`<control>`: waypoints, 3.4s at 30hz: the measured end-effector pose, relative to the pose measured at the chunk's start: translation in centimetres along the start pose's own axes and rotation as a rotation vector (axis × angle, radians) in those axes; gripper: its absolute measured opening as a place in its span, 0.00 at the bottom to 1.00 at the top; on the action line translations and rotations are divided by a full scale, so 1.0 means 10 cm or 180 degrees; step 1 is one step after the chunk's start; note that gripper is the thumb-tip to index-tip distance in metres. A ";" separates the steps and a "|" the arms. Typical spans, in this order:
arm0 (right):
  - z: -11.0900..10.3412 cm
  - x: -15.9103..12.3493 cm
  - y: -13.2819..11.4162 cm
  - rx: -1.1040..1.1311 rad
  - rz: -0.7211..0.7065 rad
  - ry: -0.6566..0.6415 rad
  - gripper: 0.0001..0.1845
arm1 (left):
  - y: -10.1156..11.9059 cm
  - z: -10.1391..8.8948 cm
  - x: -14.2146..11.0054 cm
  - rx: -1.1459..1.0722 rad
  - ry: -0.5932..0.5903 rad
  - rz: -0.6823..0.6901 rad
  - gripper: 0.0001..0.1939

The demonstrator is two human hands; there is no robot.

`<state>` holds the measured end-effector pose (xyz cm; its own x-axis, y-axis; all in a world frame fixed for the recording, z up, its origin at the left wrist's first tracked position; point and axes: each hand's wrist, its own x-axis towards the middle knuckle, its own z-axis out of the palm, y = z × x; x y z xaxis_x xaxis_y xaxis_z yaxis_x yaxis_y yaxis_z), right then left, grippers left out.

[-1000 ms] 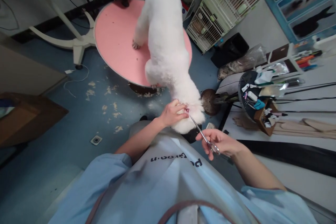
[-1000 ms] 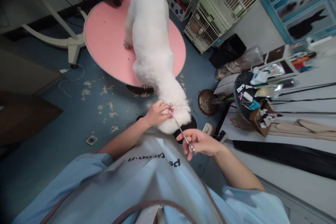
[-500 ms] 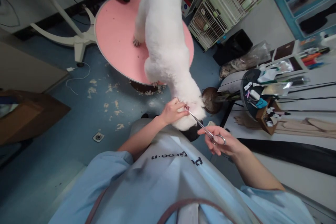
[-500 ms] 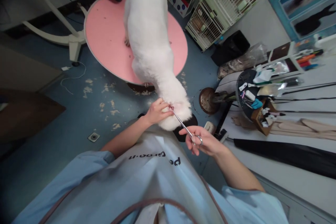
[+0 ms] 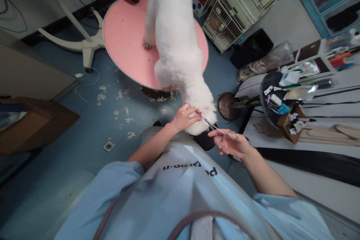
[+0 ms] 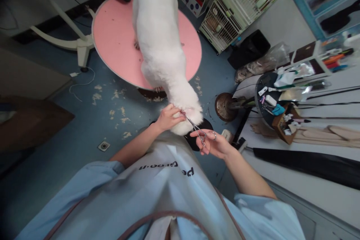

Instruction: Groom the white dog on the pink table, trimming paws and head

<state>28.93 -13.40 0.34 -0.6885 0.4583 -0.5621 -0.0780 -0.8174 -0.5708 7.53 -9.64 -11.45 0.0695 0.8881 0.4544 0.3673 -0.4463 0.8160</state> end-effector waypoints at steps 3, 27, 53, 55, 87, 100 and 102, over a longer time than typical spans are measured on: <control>0.00 0.03 0.01 -0.0051 -0.0002 0.0147 0.23 | 0.01 0.01 0.00 0.0047 -0.0024 -0.0047 0.11; -0.21 0.28 0.10 0.0164 0.0010 -0.0132 0.26 | -0.05 -0.02 0.05 -0.0401 -0.0316 -0.0505 0.09; -0.14 0.17 0.15 0.0456 -0.0266 -0.0189 0.25 | 0.01 -0.05 0.06 -0.0552 -0.0234 -0.0712 0.12; -0.12 0.19 0.15 0.0560 -0.0105 -0.0275 0.27 | 0.02 -0.05 0.06 -0.0564 -0.0204 -0.0721 0.12; 0.04 0.22 0.22 0.0524 -0.0080 -0.0148 0.27 | 0.05 -0.02 0.06 -0.0621 -0.0016 -0.0729 0.13; 0.08 0.19 0.26 0.0382 -0.0212 -0.0123 0.27 | 0.07 -0.03 0.07 -0.0661 0.0008 -0.0777 0.15; 0.09 0.22 0.27 0.0400 -0.0208 -0.0014 0.25 | 0.08 -0.03 0.07 -0.0679 0.0026 -0.0773 0.15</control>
<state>26.57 -14.86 -1.91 -0.6821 0.5107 -0.5234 -0.2124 -0.8232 -0.5265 7.63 -9.43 -10.36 -0.0041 0.9709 0.2395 0.1695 -0.2354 0.9570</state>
